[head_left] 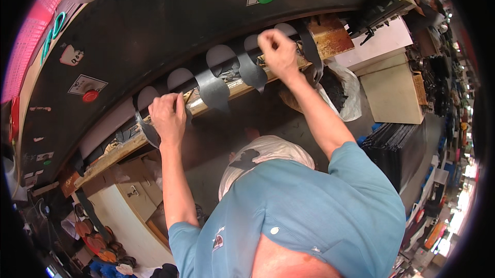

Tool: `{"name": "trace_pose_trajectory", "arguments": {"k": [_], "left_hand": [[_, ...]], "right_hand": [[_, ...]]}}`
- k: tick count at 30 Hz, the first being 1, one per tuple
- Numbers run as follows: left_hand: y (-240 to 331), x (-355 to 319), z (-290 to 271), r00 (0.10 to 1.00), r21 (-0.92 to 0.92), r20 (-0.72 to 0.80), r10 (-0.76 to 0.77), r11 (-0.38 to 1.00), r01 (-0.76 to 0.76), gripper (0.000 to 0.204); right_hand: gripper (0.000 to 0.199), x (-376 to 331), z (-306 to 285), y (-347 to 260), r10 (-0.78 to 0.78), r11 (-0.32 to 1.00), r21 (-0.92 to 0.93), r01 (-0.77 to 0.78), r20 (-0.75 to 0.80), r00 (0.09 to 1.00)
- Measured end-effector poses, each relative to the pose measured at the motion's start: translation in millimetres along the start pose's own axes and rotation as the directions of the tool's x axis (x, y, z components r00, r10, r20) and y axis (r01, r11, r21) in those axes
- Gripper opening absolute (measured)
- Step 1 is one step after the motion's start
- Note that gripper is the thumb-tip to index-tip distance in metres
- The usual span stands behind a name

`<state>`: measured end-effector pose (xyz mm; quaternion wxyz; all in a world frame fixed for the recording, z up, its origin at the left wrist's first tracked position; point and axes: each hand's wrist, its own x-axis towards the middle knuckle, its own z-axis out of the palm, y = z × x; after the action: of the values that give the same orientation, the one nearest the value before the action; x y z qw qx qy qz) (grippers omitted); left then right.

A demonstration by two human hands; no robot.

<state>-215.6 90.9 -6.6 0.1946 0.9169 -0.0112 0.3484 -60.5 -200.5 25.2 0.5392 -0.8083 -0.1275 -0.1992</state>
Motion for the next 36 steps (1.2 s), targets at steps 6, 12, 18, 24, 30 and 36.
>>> {"name": "trace_pose_trajectory", "arguments": {"k": [6, 12, 18, 24, 30, 36], "left_hand": [[34, -8, 28, 1.0, -0.007, -0.005, 0.014, 1.0, -0.014, 0.019], [37, -8, 34, 0.997, 0.005, 0.031, -0.071, 0.997, 0.071, 0.012], [40, -9, 35, 0.993, -0.035, 0.036, -0.109, 0.993, 0.11, 0.013], [42, -10, 35, 0.994, -0.056, 0.026, -0.109, 0.992, 0.111, 0.011], [44, 1, 16, 0.952, -0.103, 0.25, -0.178, 0.973, 0.209, 0.01], [-8, 42, -4, 0.9, -0.352, 0.357, -0.249, 0.857, 0.377, 0.018]], "right_hand": [[0.024, -36, 22, 24, -0.16, 0.935, -0.275, 0.224, 0.236, 0.959], [0.024, -32, 18, 16, -0.125, 0.945, -0.271, 0.183, 0.219, 0.968], [0.016, -35, 17, 29, -0.143, 0.952, -0.233, 0.198, 0.23, 0.963], [0.013, -34, 9, 34, -0.058, 0.987, -0.131, 0.093, 0.248, 0.967], [0.016, -15, 10, 5, 0.338, 0.919, 0.169, -0.356, 0.125, 0.933], [0.062, 36, 123, -33, -0.163, 0.985, 0.025, 0.169, 0.428, 0.889]]}}
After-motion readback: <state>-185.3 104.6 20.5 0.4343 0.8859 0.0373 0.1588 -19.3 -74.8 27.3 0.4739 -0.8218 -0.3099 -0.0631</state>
